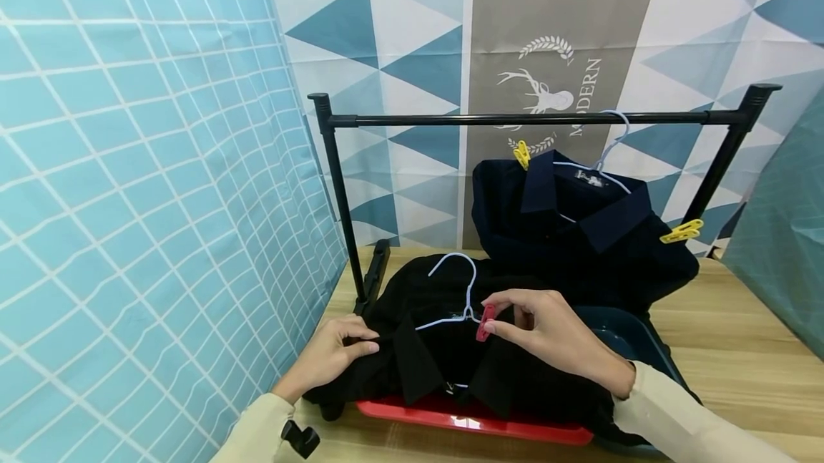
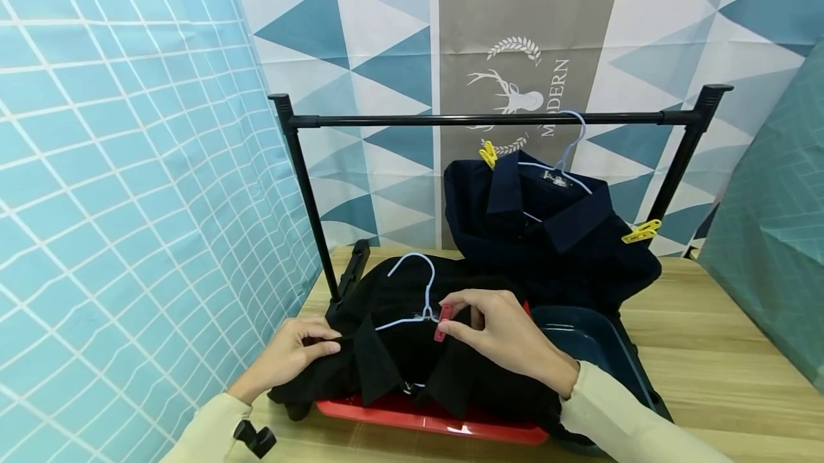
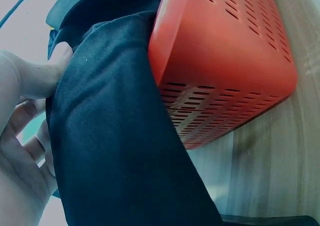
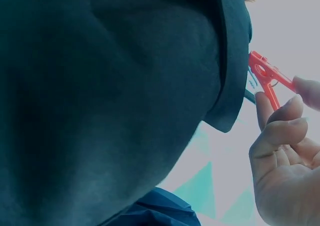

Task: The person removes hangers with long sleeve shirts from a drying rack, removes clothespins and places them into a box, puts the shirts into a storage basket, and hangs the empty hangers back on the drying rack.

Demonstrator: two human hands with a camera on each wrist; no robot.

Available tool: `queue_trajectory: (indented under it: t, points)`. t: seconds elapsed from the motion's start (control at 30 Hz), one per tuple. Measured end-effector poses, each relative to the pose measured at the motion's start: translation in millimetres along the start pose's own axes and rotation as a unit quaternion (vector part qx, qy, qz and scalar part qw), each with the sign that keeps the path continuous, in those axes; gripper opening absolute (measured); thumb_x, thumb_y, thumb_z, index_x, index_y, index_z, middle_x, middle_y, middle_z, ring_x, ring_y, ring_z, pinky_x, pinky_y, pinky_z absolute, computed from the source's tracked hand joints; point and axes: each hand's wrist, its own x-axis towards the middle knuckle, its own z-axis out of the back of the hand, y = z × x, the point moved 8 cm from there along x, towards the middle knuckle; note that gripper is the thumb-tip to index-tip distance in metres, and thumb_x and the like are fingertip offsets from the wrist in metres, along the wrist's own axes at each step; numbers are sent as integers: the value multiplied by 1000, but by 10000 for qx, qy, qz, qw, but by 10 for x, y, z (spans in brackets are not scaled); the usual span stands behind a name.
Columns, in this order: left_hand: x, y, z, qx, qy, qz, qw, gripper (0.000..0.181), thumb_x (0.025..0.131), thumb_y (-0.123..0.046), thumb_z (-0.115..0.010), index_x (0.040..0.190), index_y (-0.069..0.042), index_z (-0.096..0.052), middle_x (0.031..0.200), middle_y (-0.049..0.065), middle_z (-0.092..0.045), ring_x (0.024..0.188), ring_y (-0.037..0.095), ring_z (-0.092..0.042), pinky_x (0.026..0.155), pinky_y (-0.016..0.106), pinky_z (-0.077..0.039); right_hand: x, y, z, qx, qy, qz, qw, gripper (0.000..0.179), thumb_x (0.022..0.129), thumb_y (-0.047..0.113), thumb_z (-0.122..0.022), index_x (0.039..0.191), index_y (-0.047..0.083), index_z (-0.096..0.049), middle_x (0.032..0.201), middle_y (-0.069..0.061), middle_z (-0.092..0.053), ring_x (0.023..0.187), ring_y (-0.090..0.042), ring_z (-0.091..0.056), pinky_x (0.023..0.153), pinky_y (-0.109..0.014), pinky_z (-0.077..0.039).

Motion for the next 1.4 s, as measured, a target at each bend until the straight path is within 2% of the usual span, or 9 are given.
queue_trajectory:
  t: [0.57, 0.8, 1.13, 1.4]
  points:
    - [3, 1, 6, 108, -41, 50, 9999, 9, 93, -21, -78, 101, -20, -83, 91, -17, -70, 86, 7, -64, 76, 29, -54, -119, -101, 83, -45, -156, -235, 9996, 30, 95, 33, -76, 120, 18, -74, 72, 12, -54, 63, -6, -50, 59, -26, -41]
    - [14, -6, 3, 82, -49, -2, 10000, 9, 93, -20, -78, 101, -20, -83, 91, -16, -70, 86, 7, -64, 75, 29, -54, -195, -178, 154, -91, -277, -531, 9982, 29, 96, 32, -76, 122, 20, -73, 77, 11, -58, 66, -8, -53, 62, -27, -42]
    - [12, 12, -11, 59, -55, 4, 10000, 9, 93, -21, -78, 101, -20, -83, 90, -17, -70, 86, 7, -64, 76, 29, -54, -266, -247, 263, -175, -368, -756, 9963, 27, 96, 33, -75, 121, 24, -73, 73, 9, -55, 65, -9, -52, 60, -27, -41]
    - [25, 5, -1, 49, -83, -44, 9999, 9, 92, -19, -79, 100, -20, -83, 90, -17, -70, 87, 7, -64, 76, 29, -54, -323, -284, 354, -106, -483, -809, 9955, 28, 95, 28, -77, 122, 20, -73, 71, 9, -53, 63, -10, -51, 55, -27, -39]
